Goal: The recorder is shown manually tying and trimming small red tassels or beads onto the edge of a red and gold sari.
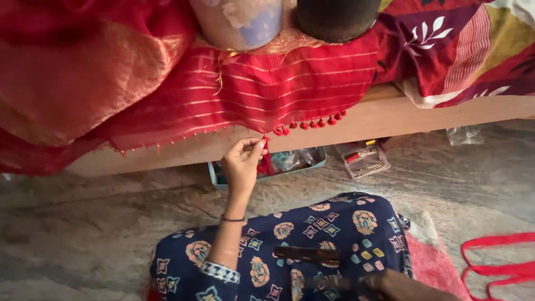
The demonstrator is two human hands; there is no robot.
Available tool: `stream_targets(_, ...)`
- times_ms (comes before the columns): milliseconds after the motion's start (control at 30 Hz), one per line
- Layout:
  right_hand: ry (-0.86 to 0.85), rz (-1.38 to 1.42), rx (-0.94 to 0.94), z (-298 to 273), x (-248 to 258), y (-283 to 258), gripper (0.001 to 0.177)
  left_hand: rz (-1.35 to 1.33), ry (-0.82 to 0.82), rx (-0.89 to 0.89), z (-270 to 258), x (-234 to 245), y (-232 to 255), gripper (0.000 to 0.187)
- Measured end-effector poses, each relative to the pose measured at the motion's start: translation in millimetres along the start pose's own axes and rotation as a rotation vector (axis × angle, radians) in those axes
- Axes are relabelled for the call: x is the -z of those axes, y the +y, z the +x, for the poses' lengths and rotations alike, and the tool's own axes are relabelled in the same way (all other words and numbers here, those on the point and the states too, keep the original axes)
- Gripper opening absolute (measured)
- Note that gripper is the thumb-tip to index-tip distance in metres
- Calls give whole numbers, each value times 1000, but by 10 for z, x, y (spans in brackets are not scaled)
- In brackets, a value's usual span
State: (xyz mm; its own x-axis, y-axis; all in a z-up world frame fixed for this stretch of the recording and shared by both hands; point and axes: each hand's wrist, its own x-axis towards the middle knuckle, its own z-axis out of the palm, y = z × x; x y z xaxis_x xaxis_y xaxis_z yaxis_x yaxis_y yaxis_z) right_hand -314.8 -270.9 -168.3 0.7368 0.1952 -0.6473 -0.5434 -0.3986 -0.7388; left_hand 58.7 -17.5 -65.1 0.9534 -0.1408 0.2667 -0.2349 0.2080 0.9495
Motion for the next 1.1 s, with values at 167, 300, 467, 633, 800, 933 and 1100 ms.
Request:
stream_targets(167,125,574,-180,-61,208,-1124,38,-24,-83,159,-137,146,-45,13)
stream_targets(300,95,398,121,61,279,-1473,48,-289,-81,349,-178,210,99,12)
stream_targets(467,91,427,136,73,334,-1739,50,-496,-153,376,-216,201,254,9)
stream_targets(633,72,545,82,209,376,-1699,50,-507,-193,332,-232,203,176,6)
stream_targets(800,70,530,110,220,346,-1852,47,-488,-173,326,-233,177,245,5)
stream_targets(933,77,503,132,238,334,-1848,46,-501,-149,342,-244,168,258,4)
stream_targets(1100,137,427,127,249,340,-1813,44,-521,-135,352,-200,152,187,4)
